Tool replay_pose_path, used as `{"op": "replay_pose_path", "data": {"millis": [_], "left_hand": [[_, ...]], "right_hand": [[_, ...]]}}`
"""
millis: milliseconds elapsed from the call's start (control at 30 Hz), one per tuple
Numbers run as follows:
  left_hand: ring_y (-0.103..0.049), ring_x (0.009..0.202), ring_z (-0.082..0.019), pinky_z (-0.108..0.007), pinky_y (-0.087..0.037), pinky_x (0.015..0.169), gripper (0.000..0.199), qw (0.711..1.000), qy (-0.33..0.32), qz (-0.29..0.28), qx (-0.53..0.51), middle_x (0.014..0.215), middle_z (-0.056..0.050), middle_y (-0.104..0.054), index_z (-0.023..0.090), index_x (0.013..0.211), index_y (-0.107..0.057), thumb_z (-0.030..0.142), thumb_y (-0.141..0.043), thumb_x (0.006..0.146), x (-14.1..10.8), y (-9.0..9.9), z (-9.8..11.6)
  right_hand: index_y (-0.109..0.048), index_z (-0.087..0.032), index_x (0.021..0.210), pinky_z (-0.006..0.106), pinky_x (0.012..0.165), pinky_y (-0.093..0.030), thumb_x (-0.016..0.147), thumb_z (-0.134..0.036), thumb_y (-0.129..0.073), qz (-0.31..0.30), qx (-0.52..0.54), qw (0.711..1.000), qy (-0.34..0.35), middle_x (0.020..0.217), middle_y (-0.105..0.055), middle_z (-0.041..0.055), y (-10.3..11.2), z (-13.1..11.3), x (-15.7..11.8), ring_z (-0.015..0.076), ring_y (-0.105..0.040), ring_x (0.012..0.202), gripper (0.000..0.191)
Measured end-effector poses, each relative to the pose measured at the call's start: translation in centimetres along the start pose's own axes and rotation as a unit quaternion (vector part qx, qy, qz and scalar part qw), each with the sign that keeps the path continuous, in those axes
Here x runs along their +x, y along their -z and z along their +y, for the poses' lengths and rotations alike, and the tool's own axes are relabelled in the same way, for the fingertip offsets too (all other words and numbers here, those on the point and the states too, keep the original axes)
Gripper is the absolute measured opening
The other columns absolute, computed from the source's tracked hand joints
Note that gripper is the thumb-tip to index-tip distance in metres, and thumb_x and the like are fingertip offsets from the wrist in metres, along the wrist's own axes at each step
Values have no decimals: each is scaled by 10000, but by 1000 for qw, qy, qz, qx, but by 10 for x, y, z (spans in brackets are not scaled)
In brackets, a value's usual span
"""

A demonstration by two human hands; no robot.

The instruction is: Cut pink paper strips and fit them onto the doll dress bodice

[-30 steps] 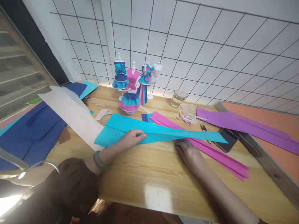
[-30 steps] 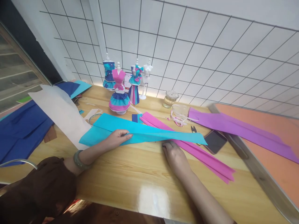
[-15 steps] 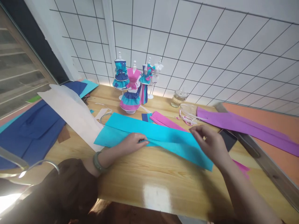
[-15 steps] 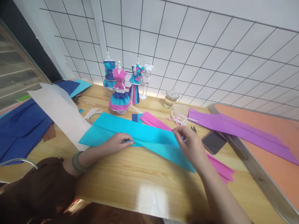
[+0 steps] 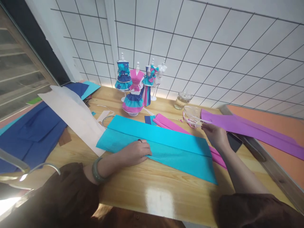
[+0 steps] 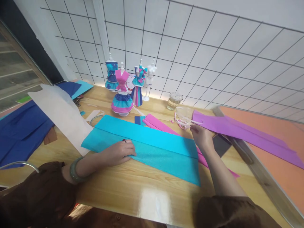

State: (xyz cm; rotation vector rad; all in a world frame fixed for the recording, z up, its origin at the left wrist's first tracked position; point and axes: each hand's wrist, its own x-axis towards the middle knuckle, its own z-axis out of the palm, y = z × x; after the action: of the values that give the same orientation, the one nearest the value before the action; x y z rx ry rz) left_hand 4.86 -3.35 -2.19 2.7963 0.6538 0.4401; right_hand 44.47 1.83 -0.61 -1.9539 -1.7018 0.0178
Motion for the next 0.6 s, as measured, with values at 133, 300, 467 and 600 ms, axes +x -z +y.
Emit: {"op": "replay_pose_path", "data": {"millis": [133, 300, 467, 600], "left_hand": [[-526, 903, -167, -272, -367, 798, 133, 1000, -3, -6, 5, 858, -28, -633, 177, 880, -623, 142, -509, 819, 2, -2, 2], [-527, 894, -161, -266, -355, 809, 136, 1000, 5, -6, -9, 872, -20, -645, 181, 887, -623, 146, -509, 821, 3, -1, 4], [-537, 858, -147, -266, -352, 810, 129, 1000, 5, 1, -20, 862, -16, -645, 181, 875, -623, 148, -511, 820, 3, 0, 3], [-540, 854, -144, -271, -350, 815, 127, 1000, 3, 6, -23, 860, -12, -645, 182, 867, -624, 153, -509, 822, 3, -1, 2]], "right_hand": [[-697, -158, 927, 380, 722, -484, 690, -386, -596, 20, 9, 999, -47, 748, -711, 87, 5, 12, -7, 262, -656, 753, 344], [-655, -129, 994, 340, 783, -494, 714, -226, -514, 1, 82, 996, -43, 882, -711, 102, -6, 18, 1, 214, -669, 812, 329], [-653, -121, 980, 371, 774, -507, 674, -277, -595, 0, 101, 994, -48, 858, -712, 107, -13, 18, 8, 241, -673, 806, 348], [-665, -126, 947, 385, 707, -526, 669, -299, -623, 6, 116, 992, -52, 726, -712, 88, -17, 19, 8, 247, -680, 712, 330]]}}
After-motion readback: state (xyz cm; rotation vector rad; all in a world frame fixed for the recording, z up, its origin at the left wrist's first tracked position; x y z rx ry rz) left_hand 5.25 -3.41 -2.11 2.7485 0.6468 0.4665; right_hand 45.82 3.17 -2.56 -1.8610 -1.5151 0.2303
